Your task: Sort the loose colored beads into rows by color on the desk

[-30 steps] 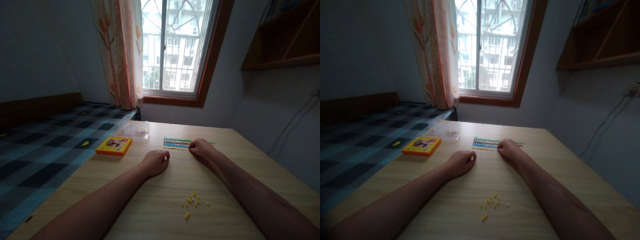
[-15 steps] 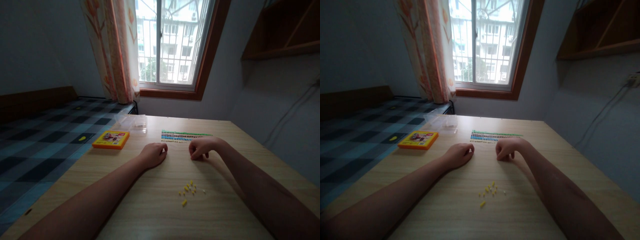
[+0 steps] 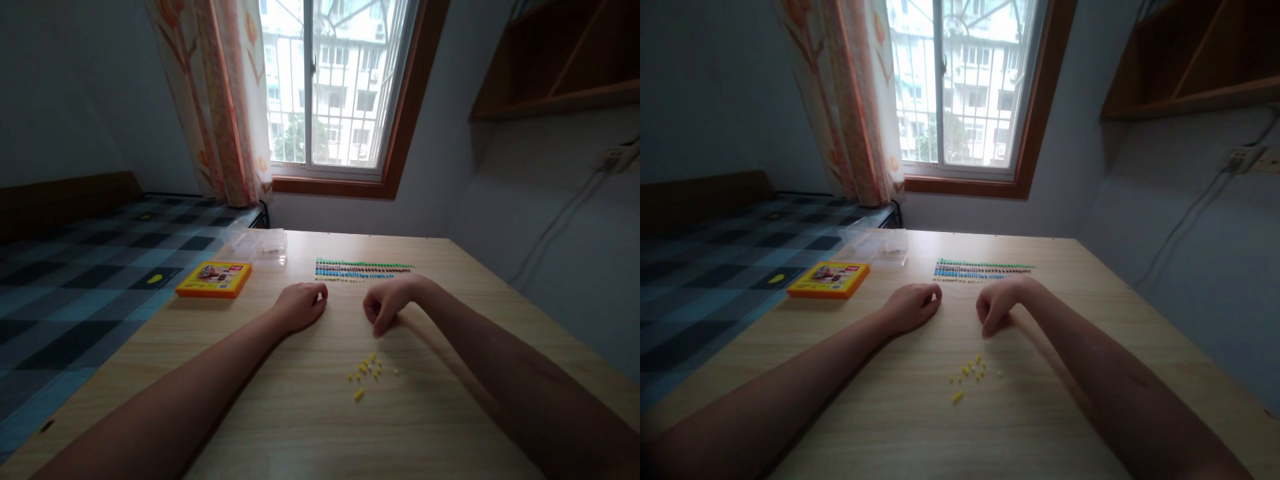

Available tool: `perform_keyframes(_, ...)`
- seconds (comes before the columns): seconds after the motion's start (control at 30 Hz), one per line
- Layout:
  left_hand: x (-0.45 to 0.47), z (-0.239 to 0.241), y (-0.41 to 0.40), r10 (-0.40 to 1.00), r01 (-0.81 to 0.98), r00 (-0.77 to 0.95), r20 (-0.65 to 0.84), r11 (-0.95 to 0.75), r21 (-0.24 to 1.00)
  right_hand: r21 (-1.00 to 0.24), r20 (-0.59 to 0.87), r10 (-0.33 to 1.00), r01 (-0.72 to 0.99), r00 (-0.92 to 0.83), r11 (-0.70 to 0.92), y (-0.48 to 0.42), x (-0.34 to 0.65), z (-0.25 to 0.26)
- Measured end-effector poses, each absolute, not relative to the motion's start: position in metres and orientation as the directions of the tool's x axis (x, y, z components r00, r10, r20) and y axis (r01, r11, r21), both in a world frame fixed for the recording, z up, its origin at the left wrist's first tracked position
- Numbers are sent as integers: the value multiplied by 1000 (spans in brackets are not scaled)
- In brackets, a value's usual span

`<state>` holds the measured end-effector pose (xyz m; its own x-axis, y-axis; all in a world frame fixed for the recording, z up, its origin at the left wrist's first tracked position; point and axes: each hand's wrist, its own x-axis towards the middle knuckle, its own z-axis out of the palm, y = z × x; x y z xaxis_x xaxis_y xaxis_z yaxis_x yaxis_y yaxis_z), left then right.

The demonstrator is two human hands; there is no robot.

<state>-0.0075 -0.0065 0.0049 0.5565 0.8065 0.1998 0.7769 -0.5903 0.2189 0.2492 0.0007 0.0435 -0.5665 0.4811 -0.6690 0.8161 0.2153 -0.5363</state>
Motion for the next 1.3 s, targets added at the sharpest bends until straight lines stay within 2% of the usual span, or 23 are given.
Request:
perform_keyframes(0.13, -7, 4, -6, 807, 775, 554, 205, -590, 228, -480, -622, 534, 818, -572, 317, -12, 251, 44)
perform_keyframes(0.3, -7, 4, -5, 804, 773, 558, 206, -594, 225, -404, -631, 553, 839, -544, 364, -27, 248, 46)
perform_keyframes(0.47, -8, 7, -7, 791, 760, 578, 201, -612, 220, -416, -642, 525, 830, -558, 372, -40, 250, 45)
perform_keyframes(0.7, 5, 14, -33, 571, 496, 794, 207, -807, 322, -463, -605, 557, 821, -568, 335, -55, 256, 44)
perform_keyframes(0.8, 13, 18, -50, 504, 406, 841, 198, -829, 385, -472, -590, 565, 814, -576, 338, -57, 255, 46)
perform_keyframes(0.97, 18, 25, -70, 430, 323, 889, 157, -832, 451, -479, -559, 569, 795, -603, 372, -55, 258, 40)
perform_keyframes(1.3, 18, 23, -74, 349, 260, 929, 124, -853, 452, -484, -527, 584, 782, -618, 392, -57, 257, 40)
